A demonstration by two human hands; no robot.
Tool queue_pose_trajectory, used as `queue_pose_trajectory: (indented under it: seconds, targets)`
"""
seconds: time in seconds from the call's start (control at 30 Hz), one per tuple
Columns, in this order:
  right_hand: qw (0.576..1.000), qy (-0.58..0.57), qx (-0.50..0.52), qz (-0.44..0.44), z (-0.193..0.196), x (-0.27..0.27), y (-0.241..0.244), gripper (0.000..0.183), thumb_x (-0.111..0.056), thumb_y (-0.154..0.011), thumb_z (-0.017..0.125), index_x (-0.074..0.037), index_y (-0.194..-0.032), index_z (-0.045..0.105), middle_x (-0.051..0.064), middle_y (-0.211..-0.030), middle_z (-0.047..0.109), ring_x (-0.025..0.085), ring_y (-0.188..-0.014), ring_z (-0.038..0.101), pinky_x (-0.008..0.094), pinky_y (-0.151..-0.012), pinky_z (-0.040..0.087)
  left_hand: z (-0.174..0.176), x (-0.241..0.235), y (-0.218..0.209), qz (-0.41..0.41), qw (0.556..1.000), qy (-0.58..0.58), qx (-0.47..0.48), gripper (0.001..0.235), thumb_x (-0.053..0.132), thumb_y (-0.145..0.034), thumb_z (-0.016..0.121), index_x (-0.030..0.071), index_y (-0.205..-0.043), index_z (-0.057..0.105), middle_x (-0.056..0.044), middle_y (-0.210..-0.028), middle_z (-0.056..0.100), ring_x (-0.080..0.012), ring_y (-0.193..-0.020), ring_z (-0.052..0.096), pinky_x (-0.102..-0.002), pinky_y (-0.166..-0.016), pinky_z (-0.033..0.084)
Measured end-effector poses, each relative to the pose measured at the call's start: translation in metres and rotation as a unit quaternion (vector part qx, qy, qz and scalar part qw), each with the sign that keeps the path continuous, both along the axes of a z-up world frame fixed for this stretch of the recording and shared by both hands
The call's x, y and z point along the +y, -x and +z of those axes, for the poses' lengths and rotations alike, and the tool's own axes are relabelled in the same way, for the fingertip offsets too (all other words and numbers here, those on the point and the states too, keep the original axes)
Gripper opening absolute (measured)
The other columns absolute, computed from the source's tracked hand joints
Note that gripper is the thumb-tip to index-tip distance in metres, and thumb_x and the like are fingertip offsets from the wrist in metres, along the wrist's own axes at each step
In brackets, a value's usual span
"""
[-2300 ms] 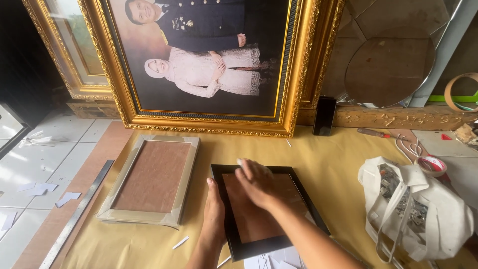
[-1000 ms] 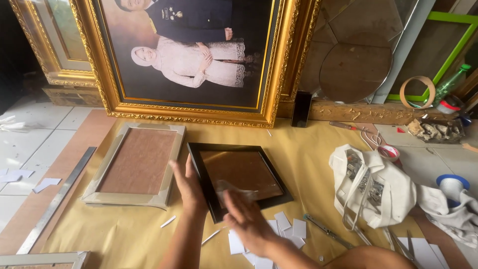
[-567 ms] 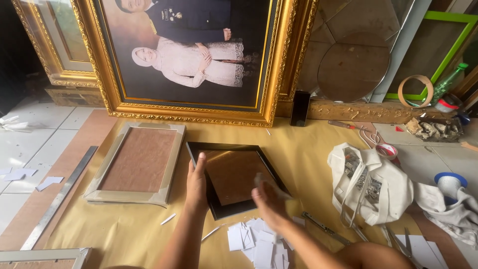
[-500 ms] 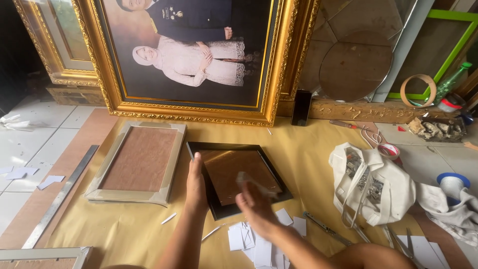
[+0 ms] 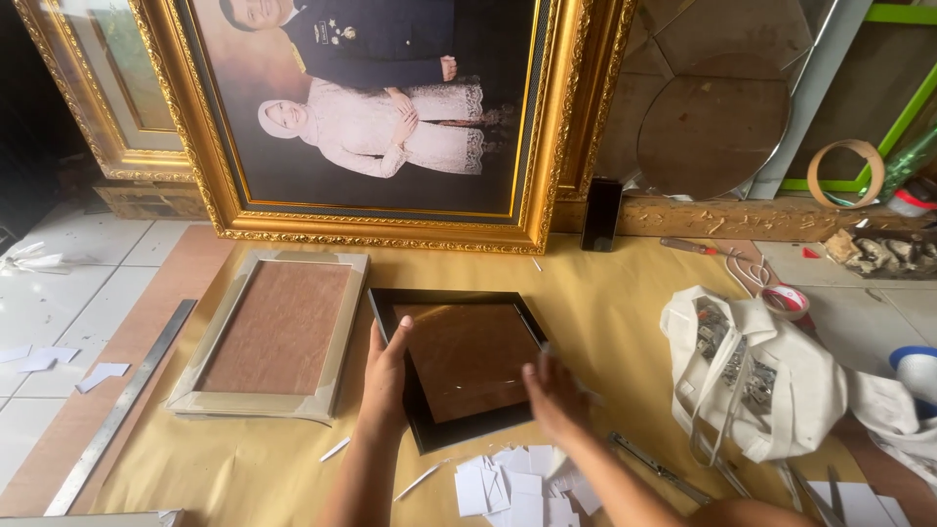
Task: The person wipes the back of two picture frames with a cloth, then applies small white paper pieces to the edges of the frames. The person handles the frames one at a time, turning them over and smoothing the paper onto the frame edges.
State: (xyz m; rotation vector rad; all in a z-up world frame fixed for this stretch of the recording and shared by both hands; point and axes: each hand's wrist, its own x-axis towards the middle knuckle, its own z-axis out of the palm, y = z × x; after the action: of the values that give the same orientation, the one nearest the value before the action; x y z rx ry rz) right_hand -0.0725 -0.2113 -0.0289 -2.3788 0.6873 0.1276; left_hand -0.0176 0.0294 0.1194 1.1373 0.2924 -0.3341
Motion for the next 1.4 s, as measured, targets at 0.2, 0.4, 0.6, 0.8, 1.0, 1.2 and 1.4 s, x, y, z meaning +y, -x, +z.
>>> queue_pose_trajectory:
  seconds: [0.2,0.4,0.6,0.8,1.0,1.2,1.4]
  targets:
    - [0.997,0.021,0.077,0.021,-0.014,-0.032,-0.025,0.092,-0.075,-0.104,0.013,-0.027,-0.182,0.005,0.0,-0.191,0.01,0.026,-0.177,0.01,0.061,-0.139,0.005,-0.035,0.003,-0.023,-0.025,0.993,-0.111,-0.037,0.091,0.047,-0.091,0.068,0.03,-0.175,0.039,0.001,-0.173,0.058,-0.0204,-0.161,0.052,-0.038,-0.131,0.04]
    - [0.997,-0.052,-0.036,0.052,-0.026,-0.041,-0.098,0.091,-0.076,-0.099,0.011,-0.04,-0.182,0.01,-0.016,-0.193,0.003,0.016,-0.178,0.003,0.061,-0.139,0.003,-0.065,0.001,-0.041,-0.02,0.992,-0.088,-0.091,0.094,0.05,-0.09,0.072,0.024,-0.176,0.043,-0.007,-0.119,0.07,-0.0172,-0.11,0.067,-0.035,-0.117,0.047]
    - [0.954,-0.004,-0.264,0.146,0.02,0.037,-0.136,0.098,-0.081,-0.1,0.005,-0.025,-0.18,0.021,0.002,-0.19,0.019,0.026,-0.173,0.016,0.071,-0.133,0.005,-0.065,0.0,-0.044,-0.016,0.98,-0.17,-0.105,0.08,0.056,-0.105,0.045,0.02,-0.175,0.039,0.001,-0.182,0.046,-0.0153,-0.17,0.038,-0.037,-0.138,0.03]
    - [0.794,0.049,-0.532,0.289,0.131,0.105,-0.103,0.072,-0.057,-0.121,0.016,-0.012,-0.162,0.055,0.007,-0.15,0.072,0.026,-0.131,0.068,0.044,-0.109,0.032,-0.07,-0.004,-0.047,-0.059,0.93,-0.251,-0.261,0.072,0.049,-0.109,0.047,0.009,-0.169,0.045,-0.012,-0.175,0.054,-0.0246,-0.165,0.046,-0.042,-0.132,0.036]
    - [0.875,0.131,-0.434,0.17,0.156,0.097,-0.115,0.038,-0.039,-0.117,0.041,-0.03,-0.124,0.077,-0.008,-0.124,0.083,0.026,-0.119,0.075,0.051,-0.095,0.046,-0.025,0.007,-0.025,-0.107,0.913,-0.185,-0.348,0.055,0.032,-0.107,0.061,0.014,-0.159,0.065,-0.001,-0.141,0.082,-0.0125,-0.129,0.073,-0.03,-0.111,0.05]
    - [0.851,0.284,-0.424,0.121,0.107,0.014,-0.096,0.056,-0.041,-0.119,0.024,-0.02,-0.098,0.072,-0.001,-0.095,0.077,0.032,-0.093,0.069,0.047,-0.087,0.038,-0.034,0.017,-0.011,-0.099,0.944,-0.101,-0.298,0.057,0.032,-0.103,0.067,0.012,-0.156,0.068,-0.004,-0.153,0.078,-0.0174,-0.145,0.069,-0.035,-0.122,0.051]
    - [0.877,0.301,-0.369,0.066,0.086,-0.076,-0.066,0.064,-0.042,-0.12,0.018,-0.019,-0.085,0.066,0.0,-0.084,0.067,0.028,-0.091,0.063,0.04,-0.096,0.035,-0.039,0.021,-0.012,-0.111,0.949,-0.106,-0.274,0.053,0.03,-0.103,0.067,0.013,-0.153,0.07,-0.004,-0.151,0.079,-0.0171,-0.143,0.069,-0.036,-0.121,0.051]
